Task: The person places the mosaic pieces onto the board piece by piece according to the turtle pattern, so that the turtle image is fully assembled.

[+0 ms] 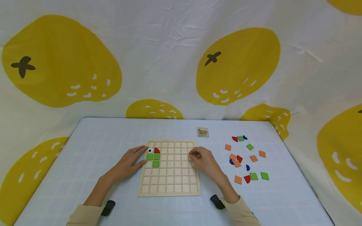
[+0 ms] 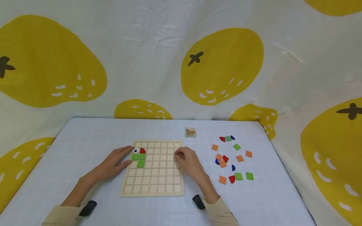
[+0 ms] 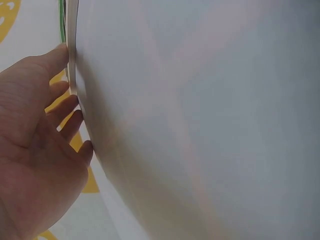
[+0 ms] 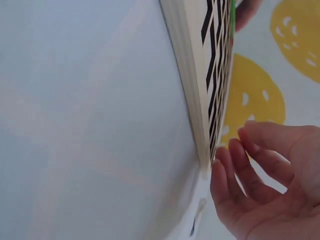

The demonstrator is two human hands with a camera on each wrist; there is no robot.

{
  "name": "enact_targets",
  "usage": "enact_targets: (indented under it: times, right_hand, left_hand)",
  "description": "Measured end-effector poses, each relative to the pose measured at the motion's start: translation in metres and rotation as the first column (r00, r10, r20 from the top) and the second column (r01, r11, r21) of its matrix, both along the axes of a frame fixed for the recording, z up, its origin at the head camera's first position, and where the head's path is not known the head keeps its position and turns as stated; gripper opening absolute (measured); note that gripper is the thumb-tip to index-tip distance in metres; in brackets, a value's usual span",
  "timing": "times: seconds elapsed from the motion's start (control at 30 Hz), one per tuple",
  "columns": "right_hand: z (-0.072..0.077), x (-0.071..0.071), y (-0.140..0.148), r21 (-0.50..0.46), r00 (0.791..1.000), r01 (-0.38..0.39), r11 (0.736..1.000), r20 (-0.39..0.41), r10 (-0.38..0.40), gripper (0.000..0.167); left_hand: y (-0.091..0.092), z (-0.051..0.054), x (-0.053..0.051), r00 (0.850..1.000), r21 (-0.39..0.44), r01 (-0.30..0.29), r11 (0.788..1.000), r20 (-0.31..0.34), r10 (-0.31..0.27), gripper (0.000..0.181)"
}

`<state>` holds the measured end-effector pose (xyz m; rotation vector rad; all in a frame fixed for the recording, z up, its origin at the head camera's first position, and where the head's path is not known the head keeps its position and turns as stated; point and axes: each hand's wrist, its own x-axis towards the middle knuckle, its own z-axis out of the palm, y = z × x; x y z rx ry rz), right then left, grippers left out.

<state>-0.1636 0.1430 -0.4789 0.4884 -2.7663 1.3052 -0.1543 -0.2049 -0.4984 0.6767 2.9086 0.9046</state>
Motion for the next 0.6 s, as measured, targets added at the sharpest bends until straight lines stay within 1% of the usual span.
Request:
enact_targets:
  times: [0.13, 0.23, 0.33, 0.47, 0.6]
  right_hand:
    - [-0.001, 0.001, 0.018, 0.023, 0.997, 0.072, 0.997, 0.008, -0.072, 0.004]
    - [-0.001, 0.004, 0.031, 0.05, 0.991, 0.127, 0.991, 0.037, -0.129, 0.006]
    - [0.0, 0.006, 0.046, 0.07, 0.984, 0.168, 0.983, 0.041, -0.171, 0.007]
    - [-0.001, 0.007, 0.066, 0.088, 0.977, 0.207, 0.974, 0.023, -0.21, 0.008]
    - [-0.002, 0.008, 0.084, 0.084, 0.969, 0.243, 0.966, 0.024, -0.246, 0.011]
  left_hand:
    - [0.0, -0.001, 0.0, 1.0, -0.002, -0.002, 1.0, 0.012, 0.002, 0.061]
    - [-0.001, -0.001, 0.0, 1.0, -0.005, -0.004, 1.0, 0.01, 0.004, 0.061]
    - [-0.001, -0.001, 0.001, 1.0, -0.006, -0.005, 1.0, 0.004, 0.005, 0.061]
    - [0.0, 0.0, 0.001, 1.0, -0.005, -0.008, 1.0, 0.005, 0.008, 0.062]
    - [0.001, 0.001, 0.0, 1.0, -0.01, -0.012, 1.0, 0.01, 0.012, 0.062]
